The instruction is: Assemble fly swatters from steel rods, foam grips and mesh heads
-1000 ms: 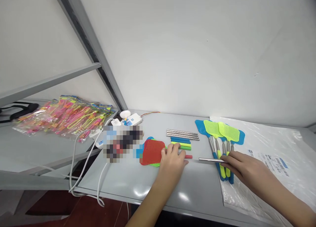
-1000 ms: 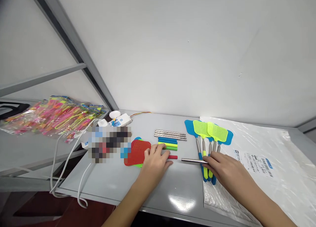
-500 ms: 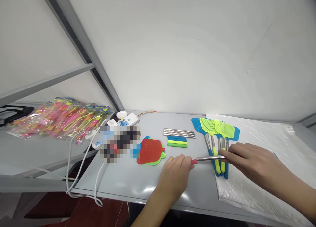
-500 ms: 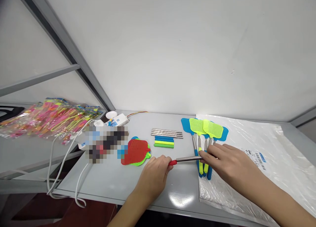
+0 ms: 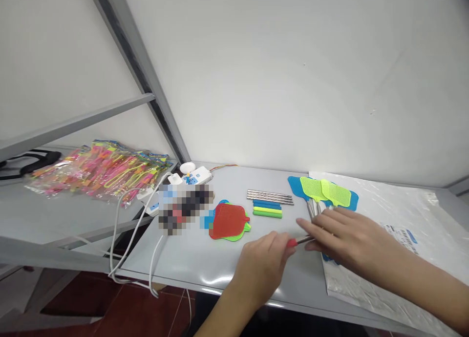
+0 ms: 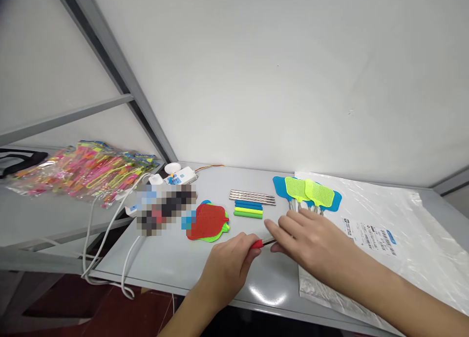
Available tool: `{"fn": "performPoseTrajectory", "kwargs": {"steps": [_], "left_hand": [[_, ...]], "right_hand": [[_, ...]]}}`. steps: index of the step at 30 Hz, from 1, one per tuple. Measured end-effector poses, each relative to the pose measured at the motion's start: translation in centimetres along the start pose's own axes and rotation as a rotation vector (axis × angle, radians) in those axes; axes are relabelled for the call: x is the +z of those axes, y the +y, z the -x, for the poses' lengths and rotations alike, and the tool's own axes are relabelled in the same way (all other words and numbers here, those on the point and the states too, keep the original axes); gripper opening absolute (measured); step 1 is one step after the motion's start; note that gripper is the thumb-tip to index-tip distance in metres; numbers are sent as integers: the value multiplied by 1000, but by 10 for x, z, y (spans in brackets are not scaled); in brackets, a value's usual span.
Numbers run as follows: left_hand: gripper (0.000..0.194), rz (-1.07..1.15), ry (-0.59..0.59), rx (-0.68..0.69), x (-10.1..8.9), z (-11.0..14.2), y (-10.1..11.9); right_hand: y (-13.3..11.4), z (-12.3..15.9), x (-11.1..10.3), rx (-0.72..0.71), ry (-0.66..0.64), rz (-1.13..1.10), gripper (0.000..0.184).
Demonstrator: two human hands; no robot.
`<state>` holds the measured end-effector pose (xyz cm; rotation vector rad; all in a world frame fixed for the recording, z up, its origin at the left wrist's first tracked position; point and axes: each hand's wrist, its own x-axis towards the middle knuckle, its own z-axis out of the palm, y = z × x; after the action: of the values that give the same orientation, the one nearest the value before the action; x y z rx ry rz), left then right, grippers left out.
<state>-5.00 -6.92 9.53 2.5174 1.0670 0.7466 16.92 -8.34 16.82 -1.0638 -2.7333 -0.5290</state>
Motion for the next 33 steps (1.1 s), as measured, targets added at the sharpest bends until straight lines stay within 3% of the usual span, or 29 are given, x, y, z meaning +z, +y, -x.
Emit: {"fn": "performPoseTrajectory", "kwargs": {"steps": [4,8,13,18,22,26,28,33], "left_hand": [[20,-12,-35,-29,-13,4,-9],[22,-9,-53,19,-20,9,-15],[19,30,-39,36,-24,13,-17],[21,11,3,-16,-32,15,-19],[20,17,-49,-72,-38,28,-24],[20,56,-255,-221,-43,51,-28],[23,115,-300,-324,-47,63,-30],[25,404,-116,-543,-61,89,-42]], "right_hand": [[10,3,1,49,-63,-93,13],[5,-2,6,50,-79,-247,16],[-4,-23,6,6,-40,-283,20],[-2,-41,4,-38,-36,-302,23],[-13,-52,19,-100,-44,-321,25],[-41,-67,44,-187,-163,-389,25],[-51,-76,53,-187,-192,-414,25],[-43,-99,69,-32,-182,-565,28]]}}
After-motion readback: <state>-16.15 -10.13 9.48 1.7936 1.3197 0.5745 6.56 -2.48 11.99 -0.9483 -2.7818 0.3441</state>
